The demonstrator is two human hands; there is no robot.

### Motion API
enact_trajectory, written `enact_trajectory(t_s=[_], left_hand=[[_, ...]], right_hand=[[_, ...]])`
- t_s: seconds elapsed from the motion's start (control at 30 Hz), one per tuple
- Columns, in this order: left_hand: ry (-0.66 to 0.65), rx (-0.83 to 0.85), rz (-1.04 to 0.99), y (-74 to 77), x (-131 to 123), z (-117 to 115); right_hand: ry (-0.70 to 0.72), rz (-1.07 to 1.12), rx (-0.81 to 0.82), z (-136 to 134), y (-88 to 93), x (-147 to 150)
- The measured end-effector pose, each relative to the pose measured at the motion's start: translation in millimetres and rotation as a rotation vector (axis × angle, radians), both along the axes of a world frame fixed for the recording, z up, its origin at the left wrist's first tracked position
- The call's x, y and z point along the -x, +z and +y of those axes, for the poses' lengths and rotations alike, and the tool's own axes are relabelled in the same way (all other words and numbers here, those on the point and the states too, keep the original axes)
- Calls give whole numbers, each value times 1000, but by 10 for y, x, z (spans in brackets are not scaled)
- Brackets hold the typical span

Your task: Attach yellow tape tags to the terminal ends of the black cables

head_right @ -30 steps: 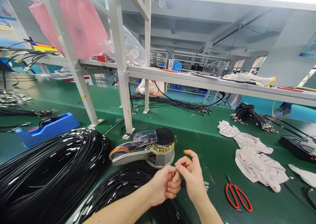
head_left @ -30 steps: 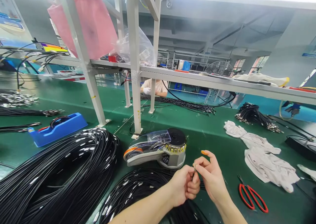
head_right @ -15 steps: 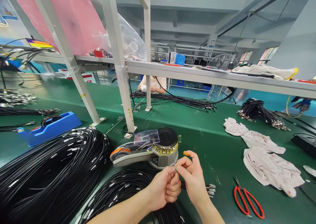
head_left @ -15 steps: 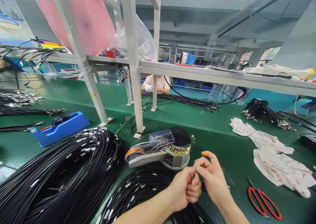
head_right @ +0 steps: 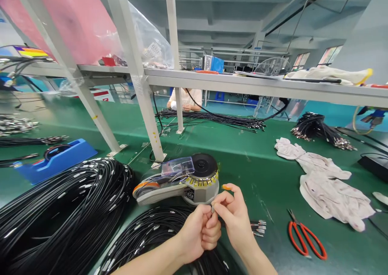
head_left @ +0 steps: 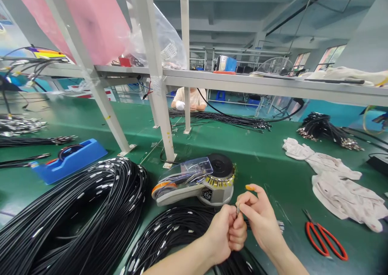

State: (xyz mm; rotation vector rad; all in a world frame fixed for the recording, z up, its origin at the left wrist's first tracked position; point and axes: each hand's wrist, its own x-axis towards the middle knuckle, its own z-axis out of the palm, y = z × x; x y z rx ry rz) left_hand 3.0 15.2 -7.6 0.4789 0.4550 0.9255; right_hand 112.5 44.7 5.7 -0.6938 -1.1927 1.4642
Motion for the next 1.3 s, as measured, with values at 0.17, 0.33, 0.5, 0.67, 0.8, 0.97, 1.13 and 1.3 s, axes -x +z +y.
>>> enact_trajectory(t_s=[0.17,0.33,0.5,0.67,0.8,0.97,1.13,1.3], left_hand=[[6,1,16,0,-11,-11],[86,-19,32,-9,-40,-41],[40,-6,9,18,-23,-40],[13,-15,20,1,11,-22],[61,-54,25,6,13,-34],[355,-189,176,92,30,-59],[446,-167,341,130,41,-93],[491,-166,444,139,22,-118]], right_hand=[[-3,-9,-18,-33,22,6],[-4,2,-9,-23,21,12],[4,1,-7,-17,15,9],[15,8,-23,-24,1,4],[33,17,-3,-5,-1,-6],[-126,10,-15,25,-5,-31],[108,14,131,-79,-3,15],[72,52,143,-141,-15,38]])
